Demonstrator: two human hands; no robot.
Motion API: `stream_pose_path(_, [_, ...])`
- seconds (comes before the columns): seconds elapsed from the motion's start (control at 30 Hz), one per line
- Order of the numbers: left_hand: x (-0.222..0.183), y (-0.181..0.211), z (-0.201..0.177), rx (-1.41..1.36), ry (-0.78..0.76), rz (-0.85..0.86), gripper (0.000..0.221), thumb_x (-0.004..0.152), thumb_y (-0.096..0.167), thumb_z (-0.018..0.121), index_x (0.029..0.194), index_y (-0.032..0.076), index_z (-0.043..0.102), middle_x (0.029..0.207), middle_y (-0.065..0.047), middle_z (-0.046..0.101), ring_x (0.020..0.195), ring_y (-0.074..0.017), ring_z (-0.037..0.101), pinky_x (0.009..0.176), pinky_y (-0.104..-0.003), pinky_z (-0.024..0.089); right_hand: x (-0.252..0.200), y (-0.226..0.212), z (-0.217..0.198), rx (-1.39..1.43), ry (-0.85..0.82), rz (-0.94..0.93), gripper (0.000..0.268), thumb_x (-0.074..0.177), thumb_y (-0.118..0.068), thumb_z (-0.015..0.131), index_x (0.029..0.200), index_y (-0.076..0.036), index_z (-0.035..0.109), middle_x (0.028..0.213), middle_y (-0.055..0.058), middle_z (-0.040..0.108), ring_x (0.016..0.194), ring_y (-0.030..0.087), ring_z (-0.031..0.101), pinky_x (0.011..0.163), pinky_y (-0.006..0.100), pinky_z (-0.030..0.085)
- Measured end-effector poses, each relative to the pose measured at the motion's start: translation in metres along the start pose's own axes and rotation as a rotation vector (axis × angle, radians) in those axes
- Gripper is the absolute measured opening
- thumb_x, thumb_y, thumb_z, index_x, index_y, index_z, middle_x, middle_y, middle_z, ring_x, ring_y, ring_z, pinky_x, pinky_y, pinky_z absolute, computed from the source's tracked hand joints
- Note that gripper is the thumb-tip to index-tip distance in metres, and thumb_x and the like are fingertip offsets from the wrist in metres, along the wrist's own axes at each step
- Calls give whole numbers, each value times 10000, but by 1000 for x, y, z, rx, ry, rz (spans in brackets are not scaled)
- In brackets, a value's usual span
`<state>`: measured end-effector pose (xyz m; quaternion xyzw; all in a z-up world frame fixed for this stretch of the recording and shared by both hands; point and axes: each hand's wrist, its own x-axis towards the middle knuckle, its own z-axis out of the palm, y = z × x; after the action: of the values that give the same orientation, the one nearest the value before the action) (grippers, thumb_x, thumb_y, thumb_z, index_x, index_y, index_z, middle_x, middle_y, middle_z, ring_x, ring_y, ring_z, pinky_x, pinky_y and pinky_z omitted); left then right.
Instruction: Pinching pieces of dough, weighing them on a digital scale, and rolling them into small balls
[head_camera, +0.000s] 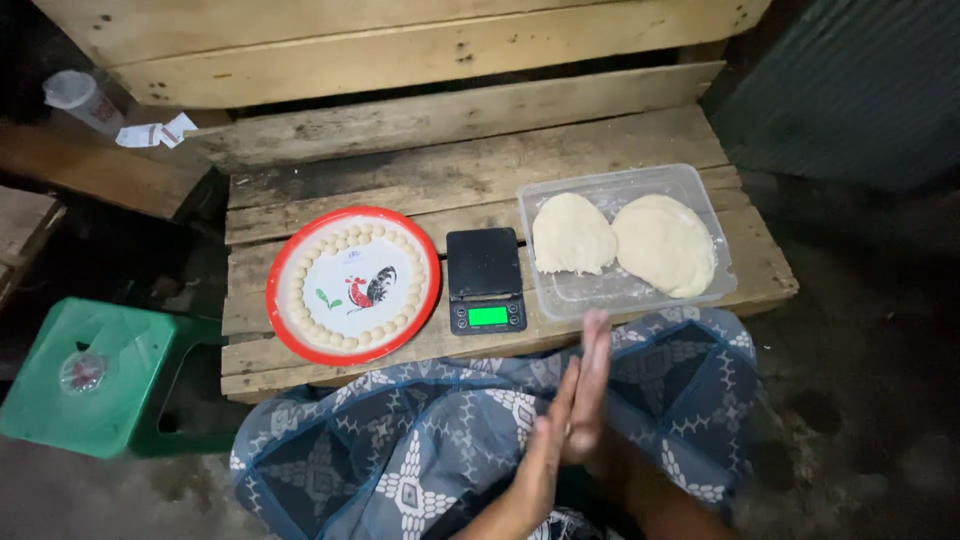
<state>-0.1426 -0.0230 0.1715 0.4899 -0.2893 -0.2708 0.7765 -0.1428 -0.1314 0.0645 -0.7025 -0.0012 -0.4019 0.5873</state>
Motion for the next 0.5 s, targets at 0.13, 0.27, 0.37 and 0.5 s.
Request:
stream_pose_path(0.13, [1,-60,-19,-1188,-151,194,680,1071,527,237,1651,197,105,1731,-43,74,1526,-272,264,1280,-396,169,-32,-9,29,43,-12,-46,762,1127,-536,293,1608,31,123,1649,246,193,1555,386,224,1307,533,181])
stream_pose_path(0.27, [-38,-63,0,-233,167,-326,837,943,666,43,1638,203,90,1744,3,15,1593,-161,-10,1225,-522,110,-24,-5,16,96,-26,-102,823,1125,-586,288,1646,10,64,1728,223,89,1634,381,116,1371,548,81])
stream_pose_path(0.37, [-8,7,9,-320,74,257,819,1056,599,64,1615,1,67,1727,-177,80,1614,-353,110,1323,-529,33,-31,-29,28,57,-116,-294,705,1146,-558,259,1679,-105,170,1759,119,127,1671,312,53,1393,524,19])
stream_pose_path(0.5, [-25,-16,6,-237,79,57,824,1024,615,63,1619,44,59,1732,-143,44,1606,-292,45,1291,-487,0,-54,-22,6,-273,-316,-379,792,1112,-720,66,1635,-148,226,1618,265,350,1545,418,346,1297,729,140])
